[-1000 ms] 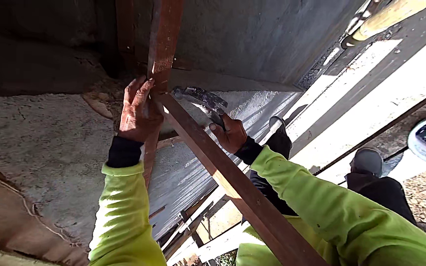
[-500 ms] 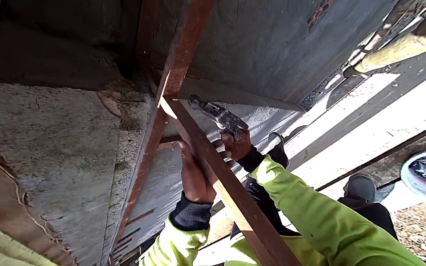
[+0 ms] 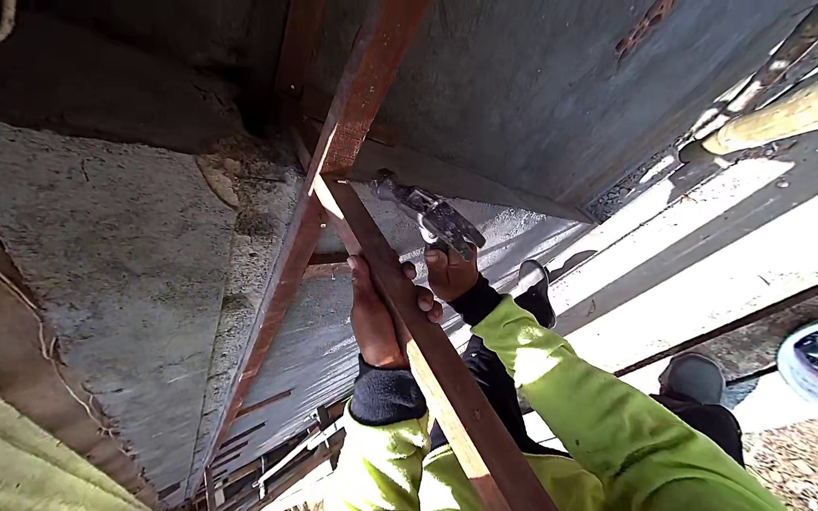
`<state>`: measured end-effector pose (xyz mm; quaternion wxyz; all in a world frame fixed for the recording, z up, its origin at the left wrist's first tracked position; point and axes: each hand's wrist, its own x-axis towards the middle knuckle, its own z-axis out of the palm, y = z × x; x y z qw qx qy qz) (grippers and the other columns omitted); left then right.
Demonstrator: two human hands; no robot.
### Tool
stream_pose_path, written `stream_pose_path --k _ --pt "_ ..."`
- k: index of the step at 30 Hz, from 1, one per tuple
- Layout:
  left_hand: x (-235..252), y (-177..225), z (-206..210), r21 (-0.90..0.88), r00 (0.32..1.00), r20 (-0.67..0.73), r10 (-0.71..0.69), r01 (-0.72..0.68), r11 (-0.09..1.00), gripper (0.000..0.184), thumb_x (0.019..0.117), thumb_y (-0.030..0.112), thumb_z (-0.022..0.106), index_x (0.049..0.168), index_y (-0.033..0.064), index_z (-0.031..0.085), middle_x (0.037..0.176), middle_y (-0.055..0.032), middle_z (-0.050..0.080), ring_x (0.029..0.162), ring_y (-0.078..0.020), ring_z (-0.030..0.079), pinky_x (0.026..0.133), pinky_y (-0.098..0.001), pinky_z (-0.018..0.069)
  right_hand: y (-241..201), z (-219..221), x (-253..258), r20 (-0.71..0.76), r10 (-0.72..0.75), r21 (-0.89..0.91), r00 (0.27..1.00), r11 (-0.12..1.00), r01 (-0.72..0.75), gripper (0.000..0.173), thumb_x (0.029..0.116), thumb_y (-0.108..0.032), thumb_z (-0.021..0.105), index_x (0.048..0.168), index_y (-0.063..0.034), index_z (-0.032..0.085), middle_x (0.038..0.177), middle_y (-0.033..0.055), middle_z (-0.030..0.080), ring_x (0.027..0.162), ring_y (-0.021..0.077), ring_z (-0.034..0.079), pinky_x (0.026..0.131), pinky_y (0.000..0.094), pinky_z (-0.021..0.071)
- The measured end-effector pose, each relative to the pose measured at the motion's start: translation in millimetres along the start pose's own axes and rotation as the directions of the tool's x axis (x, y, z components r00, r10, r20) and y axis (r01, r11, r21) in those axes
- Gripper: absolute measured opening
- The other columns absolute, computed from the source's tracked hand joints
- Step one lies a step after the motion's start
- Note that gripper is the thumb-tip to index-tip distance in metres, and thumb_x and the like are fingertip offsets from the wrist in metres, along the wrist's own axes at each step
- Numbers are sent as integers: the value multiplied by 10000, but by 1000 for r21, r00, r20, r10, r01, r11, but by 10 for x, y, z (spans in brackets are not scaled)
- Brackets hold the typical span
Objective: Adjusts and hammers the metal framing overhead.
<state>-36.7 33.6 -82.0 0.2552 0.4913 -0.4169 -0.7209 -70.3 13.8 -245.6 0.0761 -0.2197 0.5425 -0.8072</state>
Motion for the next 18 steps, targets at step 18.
stream_pose_path --k 18 --pt "74 -25 -29 29 988 -59 146 -145 989 535 1090 523 278 1052 110 616 809 -52 634 642 -142 629 557 -304 551 -5 -33 -46 -186 -113 85 976 988 131 637 1070 -607 344 902 -53 610 600 32 521 512 93 541 492 288 499"
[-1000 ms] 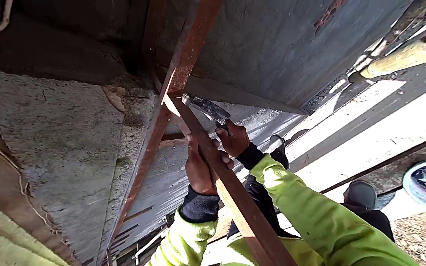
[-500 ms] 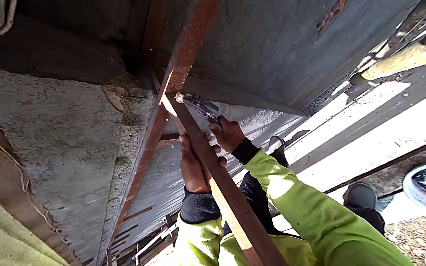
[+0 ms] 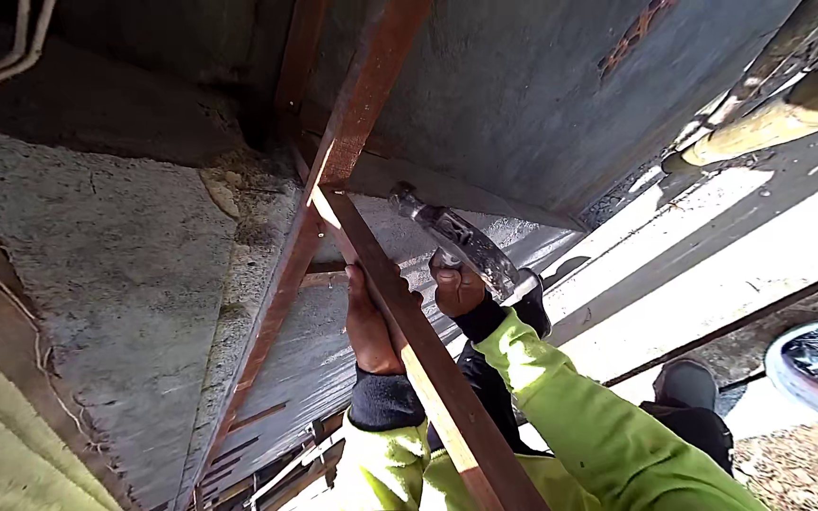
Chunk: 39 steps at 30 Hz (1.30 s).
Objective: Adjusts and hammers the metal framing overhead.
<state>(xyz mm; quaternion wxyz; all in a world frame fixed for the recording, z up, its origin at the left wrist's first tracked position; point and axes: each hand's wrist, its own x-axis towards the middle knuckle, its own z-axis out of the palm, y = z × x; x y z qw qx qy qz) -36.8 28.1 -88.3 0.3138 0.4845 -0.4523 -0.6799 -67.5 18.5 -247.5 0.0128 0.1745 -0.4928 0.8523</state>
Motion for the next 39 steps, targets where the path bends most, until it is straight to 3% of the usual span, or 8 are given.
stream_pose_path --k 5,11,15,21,25,28,30,39 --pt "-7 8 -2 38 999 -42 -1 2 999 523 1094 514 281 1054 96 594 794 -67 627 625 -162 633 540 -315 551 28 41 217 412 395 -325 821 906 -273 551 1055 -498 472 985 21 641 627 135 613 560 313 645 524 520 529" --pt "2 8 26 1 1000 -18 18 -18 1000 531 1096 514 264 1016 131 623 754 -32 628 627 -132 628 546 -300 543 -53 87 -53 -38 35 110 999 993 -31 574 1054 -607 415 870 -91 587 612 9 519 528 76 541 506 268 499" --pt "-20 0 2 46 998 -60 17 -15 999 519 1098 513 269 1026 120 601 753 -46 620 616 -156 632 533 -318 550 -24 34 228 421 431 -308 798 895 -322 505 1053 -457 527 1006 32 642 659 157 628 599 331 657 563 539 539" --pt "-11 -2 27 23 999 -25 20 -19 1000 547 1099 515 240 1002 123 609 746 -28 616 614 -128 620 531 -284 536 -36 105 -20 -51 57 35 997 998 -55 617 1065 -609 366 839 -73 571 591 16 528 500 84 557 484 277 517" --pt "-27 -4 23 69 996 -90 14 -8 998 529 1104 509 240 1034 109 579 747 -59 606 597 -171 620 511 -324 536 26 62 287 377 486 -398 788 854 -336 582 1064 -536 450 1028 11 644 667 151 629 620 342 663 580 550 535" --pt "-37 -11 27 22 995 -95 10 -8 1000 509 1104 501 257 1017 123 587 735 -43 610 608 -155 630 529 -319 551 -3 -96 78 93 101 -180 991 980 -83 641 1073 -579 375 905 -15 630 567 55 544 479 161 566 458 353 493" --pt "-13 -6 53 -3 996 -87 2 -3 1000 517 1102 507 249 996 133 590 724 -27 603 604 -141 620 532 -306 544 -18 -78 -41 -129 9 162 992 987 12 565 1034 -654 409 905 -140 606 639 -38 549 551 35 559 521 231 508" --pt "-17 4 48 57 993 -122 -1 8 998 524 1104 502 260 1013 113 600 729 -35 593 582 -136 595 521 -294 530 86 70 -63 135 94 -70 986 994 -85 607 1067 -557 408 868 -18 605 602 66 552 521 156 574 501 346 511"
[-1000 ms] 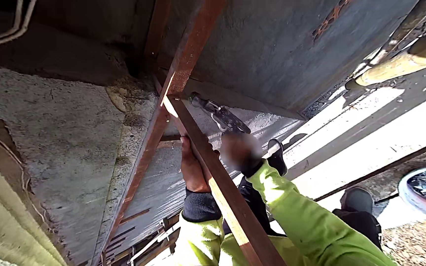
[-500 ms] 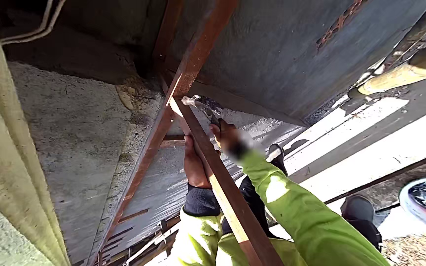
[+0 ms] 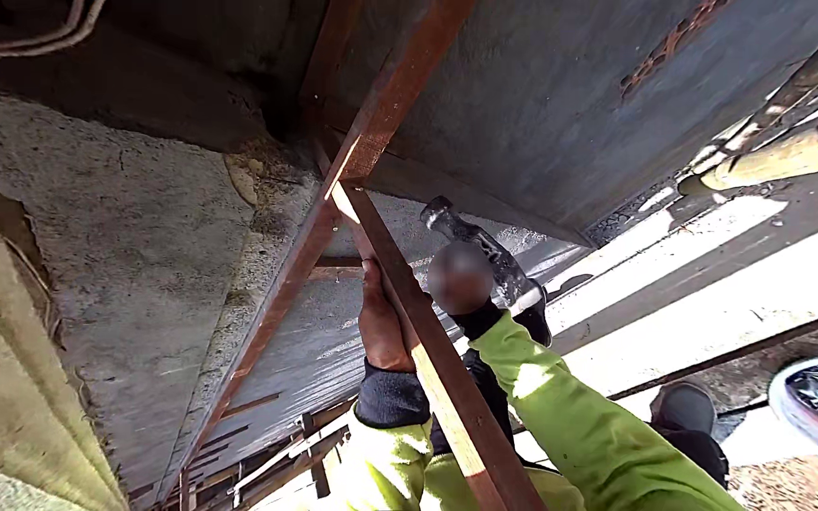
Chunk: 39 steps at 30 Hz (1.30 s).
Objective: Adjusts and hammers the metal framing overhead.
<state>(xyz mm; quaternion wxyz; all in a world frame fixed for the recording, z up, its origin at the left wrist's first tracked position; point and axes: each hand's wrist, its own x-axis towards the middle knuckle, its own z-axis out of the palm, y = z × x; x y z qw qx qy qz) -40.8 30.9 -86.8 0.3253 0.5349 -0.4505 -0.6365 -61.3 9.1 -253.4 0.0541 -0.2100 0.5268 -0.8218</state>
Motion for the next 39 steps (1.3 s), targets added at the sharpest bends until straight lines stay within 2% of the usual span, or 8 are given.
stream_pose_path --k 3,7,10,15,20,26,32,39 --pt "-21 8 20 62 999 -31 24 -22 998 490 1106 484 292 1035 108 598 727 -48 602 587 -151 622 518 -310 549 -82 -40 292 334 333 -267 881 930 -251 504 1043 -465 530 996 24 641 636 139 610 569 316 639 539 525 523" --pt "-35 -5 15 68 999 -19 34 -32 997 486 1103 492 298 1018 125 605 724 -34 599 581 -138 613 513 -297 546 -168 -154 121 -39 -82 -65 996 995 79 621 1084 -563 356 932 -20 616 595 57 562 498 142 583 471 334 513" --pt "-31 -5 6 45 999 -19 36 -35 998 483 1099 496 319 993 122 605 713 -35 585 570 -138 595 504 -303 531 -180 -4 50 -247 -99 162 964 977 142 587 1070 -614 333 862 -112 556 579 -9 485 466 65 502 444 262 472" --pt "-28 25 32 89 998 -17 67 -66 994 454 1110 457 315 1065 114 608 770 -45 629 631 -140 648 529 -302 561 -106 -56 270 299 331 -291 895 925 -245 583 1062 -520 445 1001 29 633 623 135 602 561 320 641 521 515 523" --pt "1 8 8 6 998 39 49 -49 999 460 1102 485 318 1031 140 615 750 -32 612 607 -131 622 528 -293 549 -76 -123 25 -153 -118 25 981 992 123 650 1074 -610 318 849 -54 567 556 23 471 456 99 501 435 296 460" --pt "-6 19 9 -9 999 38 29 -28 1000 459 1100 487 322 1034 129 603 760 -39 611 602 -140 623 511 -300 544 -173 -151 149 -241 -177 106 954 973 207 597 1076 -586 352 920 -61 590 587 28 472 469 95 485 442 292 449" --pt "14 19 18 59 998 -4 55 -54 997 467 1102 480 320 1056 122 617 761 -48 626 623 -146 642 531 -311 555 -35 48 317 290 270 -257 918 946 -197 536 1044 -497 502 966 18 630 614 124 599 544 300 633 498 497 515" --pt "-5 -8 -4 -5 998 45 49 -49 999 466 1097 494 328 1031 149 634 749 -28 634 618 -128 639 529 -295 554 -176 -55 33 -142 -153 92 978 982 167 620 1072 -605 332 893 -64 576 609 31 497 504 94 522 473 284 476"
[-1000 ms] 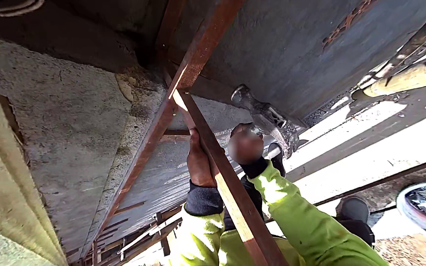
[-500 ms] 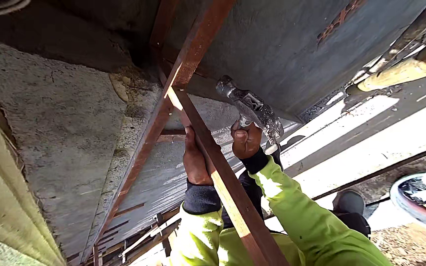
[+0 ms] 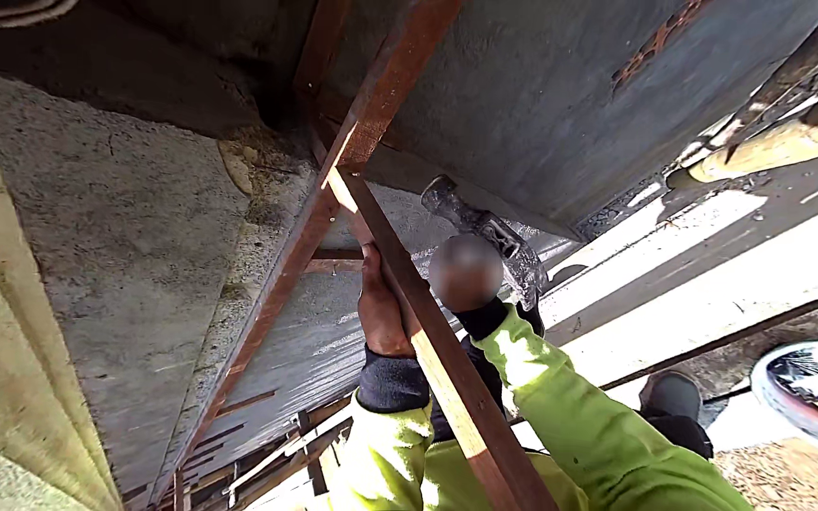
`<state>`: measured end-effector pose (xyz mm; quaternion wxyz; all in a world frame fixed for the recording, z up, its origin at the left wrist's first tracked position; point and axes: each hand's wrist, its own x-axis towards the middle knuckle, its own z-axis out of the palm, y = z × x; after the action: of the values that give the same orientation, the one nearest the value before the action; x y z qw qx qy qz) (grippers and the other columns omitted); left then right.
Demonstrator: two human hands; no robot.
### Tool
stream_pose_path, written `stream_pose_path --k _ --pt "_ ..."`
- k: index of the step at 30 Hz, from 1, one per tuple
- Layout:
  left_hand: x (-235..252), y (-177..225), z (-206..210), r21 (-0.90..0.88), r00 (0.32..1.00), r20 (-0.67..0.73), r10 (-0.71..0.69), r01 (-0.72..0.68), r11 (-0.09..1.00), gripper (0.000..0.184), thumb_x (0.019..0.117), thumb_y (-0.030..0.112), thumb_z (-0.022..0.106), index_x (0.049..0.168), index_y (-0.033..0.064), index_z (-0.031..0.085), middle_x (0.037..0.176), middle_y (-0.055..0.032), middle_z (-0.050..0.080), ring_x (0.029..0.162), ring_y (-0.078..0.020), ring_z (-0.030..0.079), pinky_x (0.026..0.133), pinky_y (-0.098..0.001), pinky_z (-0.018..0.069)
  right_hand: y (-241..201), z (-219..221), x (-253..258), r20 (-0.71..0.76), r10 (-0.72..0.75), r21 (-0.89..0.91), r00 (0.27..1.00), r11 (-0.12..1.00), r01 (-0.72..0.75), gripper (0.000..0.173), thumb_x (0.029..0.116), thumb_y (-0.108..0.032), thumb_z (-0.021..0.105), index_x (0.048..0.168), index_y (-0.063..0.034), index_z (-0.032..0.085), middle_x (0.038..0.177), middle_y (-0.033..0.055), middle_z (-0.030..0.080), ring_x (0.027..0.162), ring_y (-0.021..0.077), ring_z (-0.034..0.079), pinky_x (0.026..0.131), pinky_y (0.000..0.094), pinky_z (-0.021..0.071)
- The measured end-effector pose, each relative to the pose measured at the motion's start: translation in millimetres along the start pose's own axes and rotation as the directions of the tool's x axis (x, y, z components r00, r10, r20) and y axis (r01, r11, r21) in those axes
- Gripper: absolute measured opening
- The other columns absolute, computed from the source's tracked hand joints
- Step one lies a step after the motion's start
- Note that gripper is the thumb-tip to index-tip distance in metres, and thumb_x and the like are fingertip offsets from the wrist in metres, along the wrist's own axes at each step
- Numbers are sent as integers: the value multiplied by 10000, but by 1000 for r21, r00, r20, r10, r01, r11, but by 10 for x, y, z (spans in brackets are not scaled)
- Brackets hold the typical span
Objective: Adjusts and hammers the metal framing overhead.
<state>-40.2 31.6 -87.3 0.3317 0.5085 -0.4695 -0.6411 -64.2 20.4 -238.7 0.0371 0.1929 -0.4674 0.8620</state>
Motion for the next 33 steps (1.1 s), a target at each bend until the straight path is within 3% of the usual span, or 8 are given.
stream_pose_path --k 5,11,18,21,24,26,29,33 --pt "11 14 -9 40 999 -35 -8 9 999 469 1103 477 319 1057 115 614 762 -51 625 610 -147 634 523 -304 549 71 19 234 392 505 -442 769 837 -324 525 1053 -489 503 1004 17 634 634 133 613 568 319 648 533 522 530" --pt "-5 -3 0 -18 1000 5 -14 14 1000 479 1101 489 314 1024 134 627 752 -35 629 599 -125 627 512 -286 546 -70 -53 78 -39 5 20 999 1000 -4 587 1068 -601 368 912 -78 585 612 24 509 503 91 525 468 281 473" --pt "34 22 8 29 1000 -5 -3 3 1000 462 1106 462 322 1044 103 606 741 -55 622 594 -153 639 508 -312 556 5 -54 333 402 458 -468 792 847 -253 569 1054 -538 461 971 -3 634 607 113 595 544 297 637 501 501 522" --pt "15 3 -26 11 1000 20 -4 4 1000 456 1101 477 325 1042 132 618 758 -37 629 606 -130 629 524 -294 552 -134 -138 149 110 93 -144 990 987 -77 627 1074 -581 367 896 -32 612 569 35 527 468 123 541 438 309 472" --pt "26 4 -16 16 1000 0 19 -19 1000 444 1101 467 342 1033 145 640 755 -28 647 623 -126 647 534 -293 557 -45 14 -1 -52 60 189 997 981 -49 490 1049 -584 458 903 -132 576 648 -26 530 551 51 547 519 237 499" --pt "40 4 -24 38 1000 -21 17 -16 999 444 1103 462 338 1045 129 627 760 -38 642 610 -132 641 522 -293 555 117 49 37 195 246 -175 949 961 -213 475 1037 -421 539 924 31 635 625 115 611 533 240 629 507 430 539" --pt "50 15 15 63 999 -33 20 -18 998 446 1109 451 323 1032 106 595 735 -53 616 593 -148 634 501 -300 548 71 -44 330 362 523 -482 771 813 -325 584 1061 -544 448 1007 6 639 634 131 609 584 323 652 549 528 532" --pt "34 -17 -47 18 999 36 22 -23 1000 461 1104 468 321 1035 129 626 761 -31 636 618 -125 641 538 -285 562 -117 -50 89 -84 53 31 995 998 -51 553 1068 -569 421 897 -69 583 600 4 501 491 70 513 468 254 471"
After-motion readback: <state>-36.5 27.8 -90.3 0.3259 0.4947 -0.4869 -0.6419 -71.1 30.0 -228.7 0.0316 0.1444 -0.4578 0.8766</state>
